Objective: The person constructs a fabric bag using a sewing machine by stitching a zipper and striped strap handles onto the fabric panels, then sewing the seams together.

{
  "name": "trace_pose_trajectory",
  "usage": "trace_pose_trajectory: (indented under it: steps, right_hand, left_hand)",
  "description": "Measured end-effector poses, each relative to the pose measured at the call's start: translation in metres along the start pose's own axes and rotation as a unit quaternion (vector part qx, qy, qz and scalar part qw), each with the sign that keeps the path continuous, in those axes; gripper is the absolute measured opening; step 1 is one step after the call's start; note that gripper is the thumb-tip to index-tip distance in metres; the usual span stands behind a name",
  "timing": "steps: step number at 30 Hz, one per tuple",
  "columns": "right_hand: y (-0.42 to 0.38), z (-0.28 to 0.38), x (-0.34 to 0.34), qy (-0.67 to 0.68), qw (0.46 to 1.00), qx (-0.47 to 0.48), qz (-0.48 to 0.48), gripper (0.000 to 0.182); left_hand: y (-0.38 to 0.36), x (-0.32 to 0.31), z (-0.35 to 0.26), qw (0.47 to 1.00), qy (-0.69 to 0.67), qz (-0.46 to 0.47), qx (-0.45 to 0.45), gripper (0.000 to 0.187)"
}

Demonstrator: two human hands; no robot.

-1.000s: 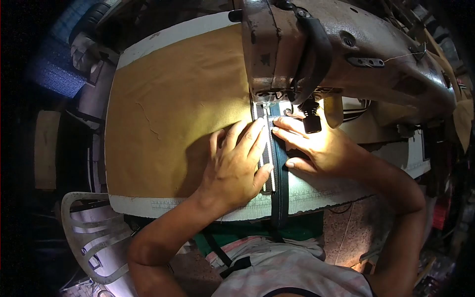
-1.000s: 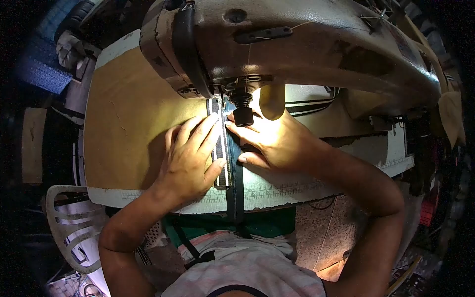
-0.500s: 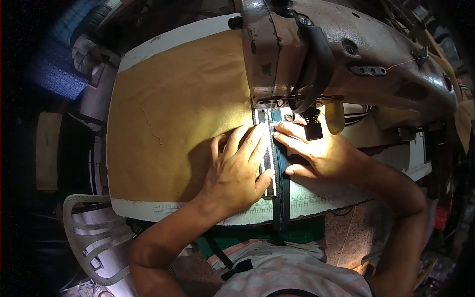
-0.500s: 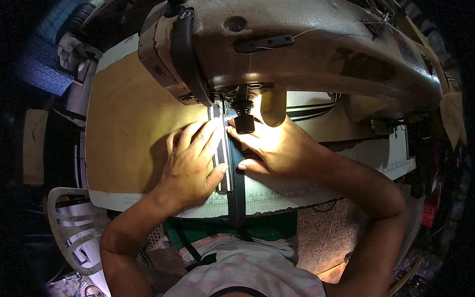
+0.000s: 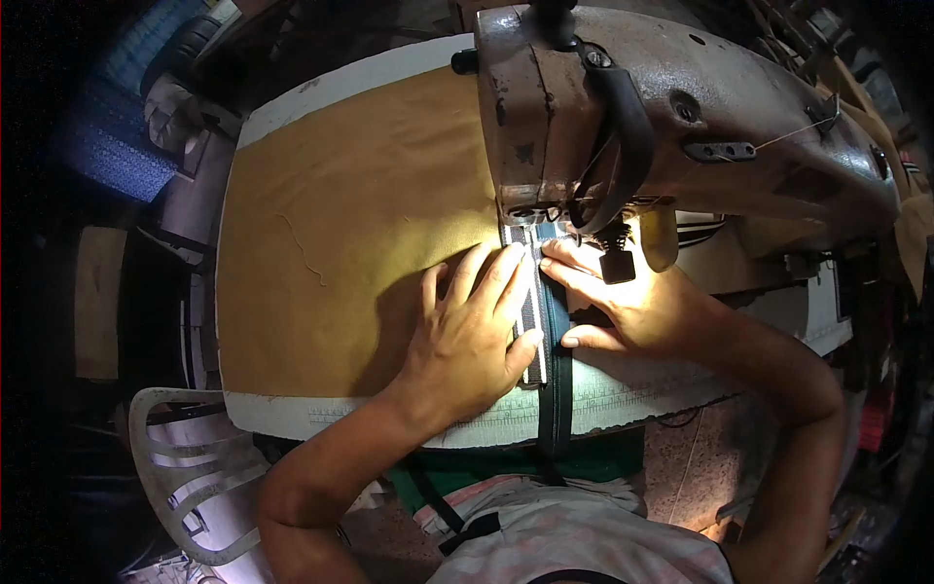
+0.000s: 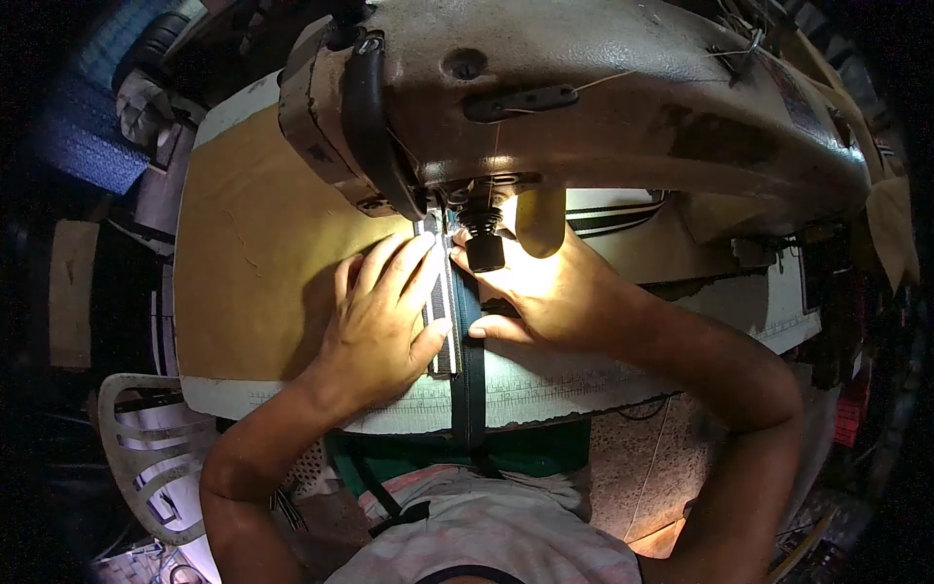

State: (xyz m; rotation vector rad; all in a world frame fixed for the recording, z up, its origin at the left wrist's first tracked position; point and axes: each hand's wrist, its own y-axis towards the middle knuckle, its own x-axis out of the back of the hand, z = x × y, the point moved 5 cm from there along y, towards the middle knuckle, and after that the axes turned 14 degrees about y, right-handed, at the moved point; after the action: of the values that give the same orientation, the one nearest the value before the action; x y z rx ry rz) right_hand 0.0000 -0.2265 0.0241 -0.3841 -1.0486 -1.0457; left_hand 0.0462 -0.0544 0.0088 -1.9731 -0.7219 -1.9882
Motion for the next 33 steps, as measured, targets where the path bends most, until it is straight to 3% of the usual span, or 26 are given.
trace_pose_trajectory:
  steps: [2, 6, 8, 14, 17, 33]
  right_hand:
    - [0.0019, 0.0004, 0.0018, 0.022, 0.998, 0.037, -0.040, 0.069]
    - [0.0011, 0.0001, 0.0012, 0.015, 1.000, 0.001, 0.002, 0.072]
    - [0.0025, 0.0000, 0.0028, 0.034, 0.998, 0.028, -0.040, 0.067]
    - [0.0024, -0.0039, 0.0026, 0.011, 0.998, 0.053, -0.044, 0.068]
    - [0.0018, -0.0078, 0.0030, 0.041, 0.997, 0.028, -0.061, 0.070]
    - [0.0034, -0.0076, 0.0051, 0.031, 0.996, 0.054, -0.060, 0.066]
  left_hand:
    - [0.0022, 0.0010, 0.0018, 1.000, 0.003, -0.005, -0.001, 0.068]
    - [0.0018, 0.0007, 0.0010, 1.000, 0.007, -0.003, -0.009, 0.068]
    - [0.0021, 0.0004, 0.0015, 1.000, 0.008, -0.007, -0.011, 0.068]
    - [0.0054, 0.0003, 0.0037, 1.000, 0.010, -0.015, -0.009, 0.065]
    - [0.0073, 0.0005, 0.0049, 1.000, 0.011, -0.013, -0.006, 0.063]
    - [0.0023, 0.0023, -0.0010, 1.000, 0.013, -0.014, -0.003, 0.056]
